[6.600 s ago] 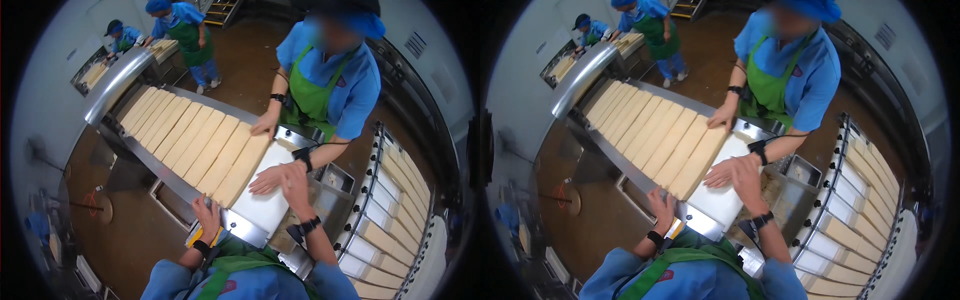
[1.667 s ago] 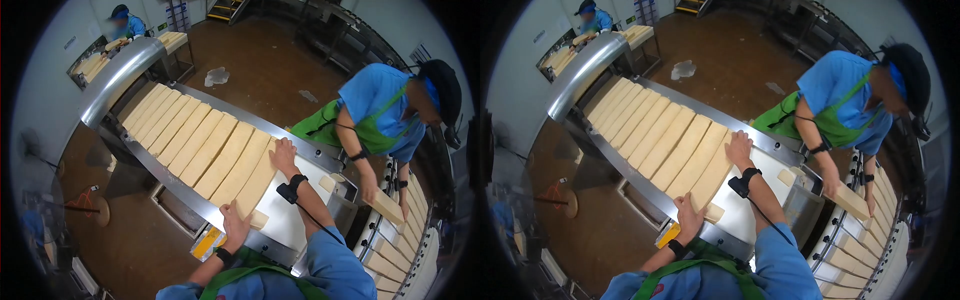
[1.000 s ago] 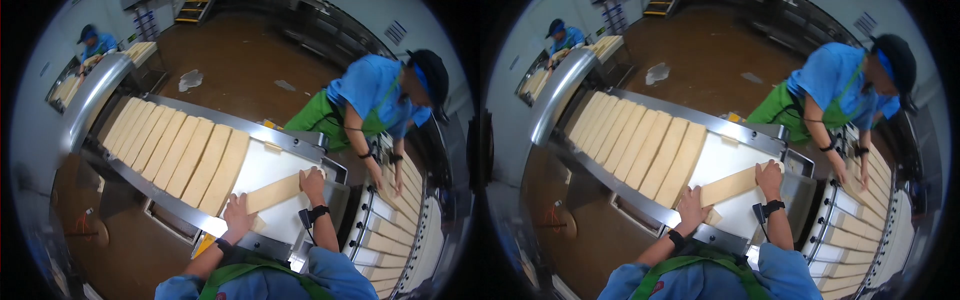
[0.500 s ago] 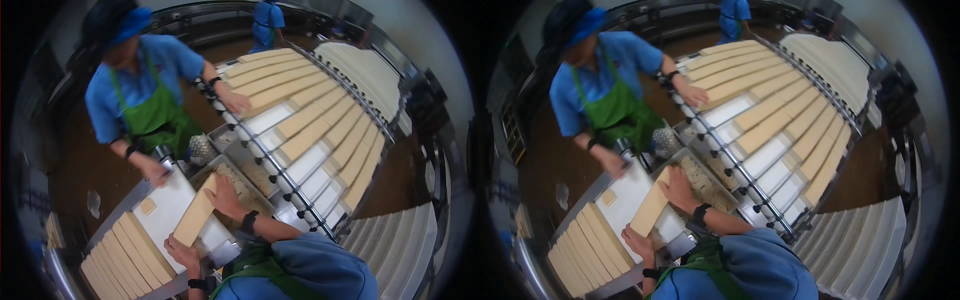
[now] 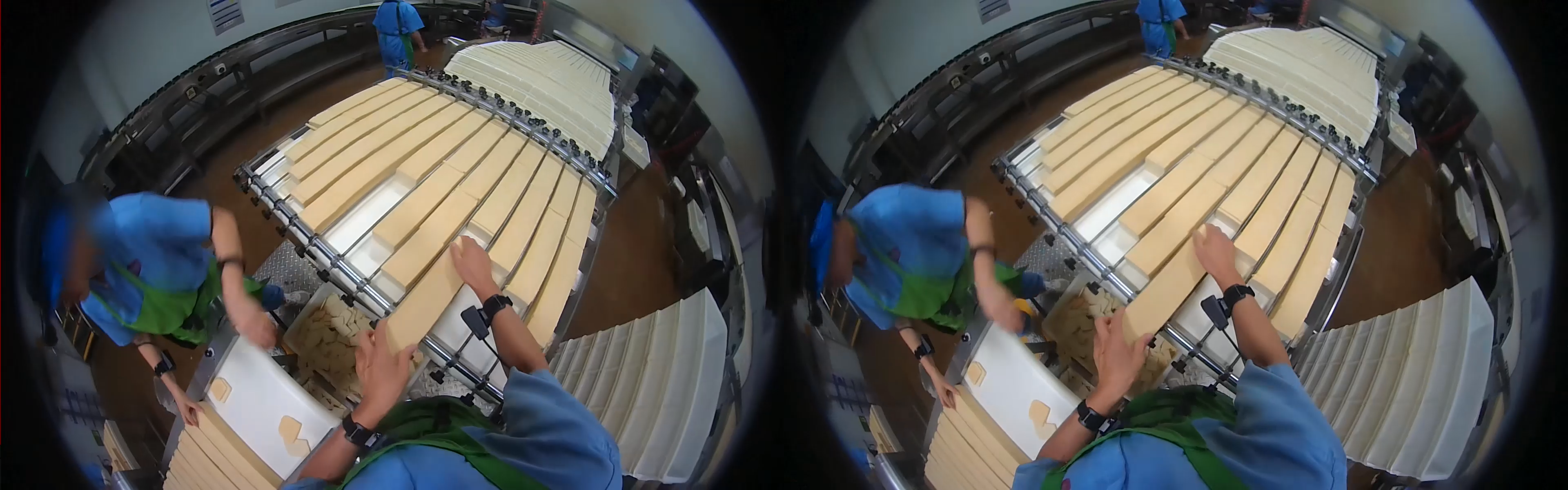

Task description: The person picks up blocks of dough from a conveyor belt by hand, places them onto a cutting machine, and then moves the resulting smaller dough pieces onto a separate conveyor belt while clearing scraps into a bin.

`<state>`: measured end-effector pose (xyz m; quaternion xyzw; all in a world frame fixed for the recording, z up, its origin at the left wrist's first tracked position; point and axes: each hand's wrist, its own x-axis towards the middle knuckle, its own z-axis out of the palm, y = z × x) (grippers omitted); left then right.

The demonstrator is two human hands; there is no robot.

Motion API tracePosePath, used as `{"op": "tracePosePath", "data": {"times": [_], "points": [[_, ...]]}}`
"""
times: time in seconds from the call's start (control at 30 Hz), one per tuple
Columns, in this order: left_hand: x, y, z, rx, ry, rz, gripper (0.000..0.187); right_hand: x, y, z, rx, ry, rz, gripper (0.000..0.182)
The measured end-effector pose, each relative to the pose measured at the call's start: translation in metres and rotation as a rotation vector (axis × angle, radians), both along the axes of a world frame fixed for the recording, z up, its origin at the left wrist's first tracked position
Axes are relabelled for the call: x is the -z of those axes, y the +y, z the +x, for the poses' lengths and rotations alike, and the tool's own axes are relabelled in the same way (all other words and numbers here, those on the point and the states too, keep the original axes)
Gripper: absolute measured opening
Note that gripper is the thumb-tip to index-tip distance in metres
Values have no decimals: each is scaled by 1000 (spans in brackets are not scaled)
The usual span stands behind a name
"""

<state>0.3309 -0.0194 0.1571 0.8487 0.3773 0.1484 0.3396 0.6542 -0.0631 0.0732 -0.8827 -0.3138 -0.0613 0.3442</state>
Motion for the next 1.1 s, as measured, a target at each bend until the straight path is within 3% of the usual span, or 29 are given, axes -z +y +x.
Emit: {"op": "tracePosePath", "data": {"times": [0.07, 0.2, 0.27, 0.37, 0.43, 0.5, 0.6, 0.73, 0.77, 0.83, 0.93, 0.97, 1.1], "points": [[9, 11, 18, 0, 32, -8, 63, 0, 4, 13, -43, 83, -478, 45], [9, 31, 46, 100, 46, -57, 55, 5, 8, 10, 69, -3, -431, 50], [24, 30, 62, 117, -7, -81, 52, 3, 5, 0, 163, -268, -391, 55], [38, 25, 74, 84, -111, -61, 51, 16, -2, -30, 131, -260, -333, 60], [39, 29, 68, 113, -118, -88, 53, 22, -9, -61, -27, -248, -234, 63], [37, 34, 63, 134, -122, -116, 54, 36, -18, -94, -333, -30, 123, 62], [33, 39, 54, 223, -174, -96, 59, -9, -31, -137, -545, -7, 30, 66], [45, 44, 41, 276, -258, -90, 66, -5, -29, -142, -505, -80, 8, 62], [51, 45, 36, 275, -313, -82, 67, 0, -28, -142, -529, -203, -24, 60], [57, 42, 22, 154, -347, -139, 66, 6, -25, -145, -592, -428, 2, 53], [69, 43, -10, -30, -387, -128, 64, 17, -23, -143, -609, -514, -22, 42], [76, 45, -26, -88, -388, -58, 63, 17, -22, -143, -601, -512, -3, 33], [132, 64, -78, -201, -234, -204, 61, 7, -24, -148, -642, -422, -29, 33]]}}
